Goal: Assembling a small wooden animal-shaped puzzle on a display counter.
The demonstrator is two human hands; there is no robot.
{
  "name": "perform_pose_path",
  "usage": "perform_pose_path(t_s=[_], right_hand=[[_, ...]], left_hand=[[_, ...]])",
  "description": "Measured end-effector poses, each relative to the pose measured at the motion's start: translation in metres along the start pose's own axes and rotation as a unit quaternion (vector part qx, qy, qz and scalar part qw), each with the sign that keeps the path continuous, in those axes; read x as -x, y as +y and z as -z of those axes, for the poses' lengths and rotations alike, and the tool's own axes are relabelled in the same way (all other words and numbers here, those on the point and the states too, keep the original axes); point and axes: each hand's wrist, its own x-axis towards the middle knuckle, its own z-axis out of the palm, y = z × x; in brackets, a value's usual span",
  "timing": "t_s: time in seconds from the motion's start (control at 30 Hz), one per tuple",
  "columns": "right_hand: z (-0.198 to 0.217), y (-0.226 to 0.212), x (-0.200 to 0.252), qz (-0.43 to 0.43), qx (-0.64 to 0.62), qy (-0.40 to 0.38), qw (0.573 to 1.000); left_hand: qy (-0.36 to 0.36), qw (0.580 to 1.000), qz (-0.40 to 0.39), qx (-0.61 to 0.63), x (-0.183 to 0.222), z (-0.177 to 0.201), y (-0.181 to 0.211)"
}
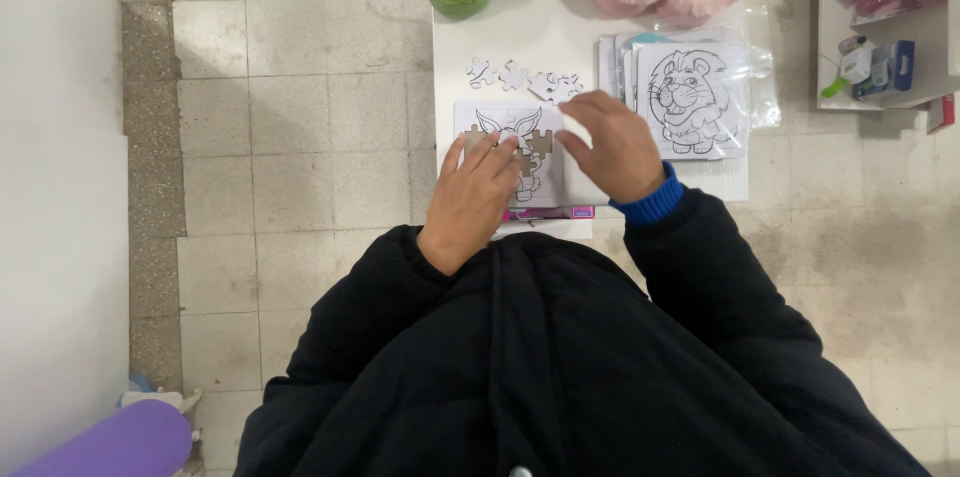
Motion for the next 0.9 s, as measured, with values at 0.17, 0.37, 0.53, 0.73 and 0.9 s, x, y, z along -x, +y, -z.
perform_pose_path(t_s=[0.17, 0.37, 0.53, 0.73, 0.9], right_hand=[[-0.009, 0.039, -0.015, -0.039, 0.075, 0.02, 0.996], [-0.015, 0.057, -0.036, 0.03, 0.087, 0.011, 0.996], [-0.011, 0.055, -0.047, -0.016, 0.032, -0.035, 0.999], [-0.014, 0.059, -0.048, -0.045, 0.014, -0.061, 0.997], [-0.034, 0.065, -0.049, -0.009, 0.018, -0.006, 1.0]], left_hand=[[-0.014, 0.999, 0.029, -0.035, 0.002, -0.015, 0.002], [-0.018, 0.998, 0.046, -0.05, 0.006, -0.021, 0.004], [-0.036, 0.997, 0.054, -0.048, 0.009, -0.026, 0.003], [-0.035, 0.997, 0.054, -0.047, 0.009, -0.024, 0.004], [-0.042, 0.996, 0.066, -0.049, 0.008, -0.022, 0.003]])
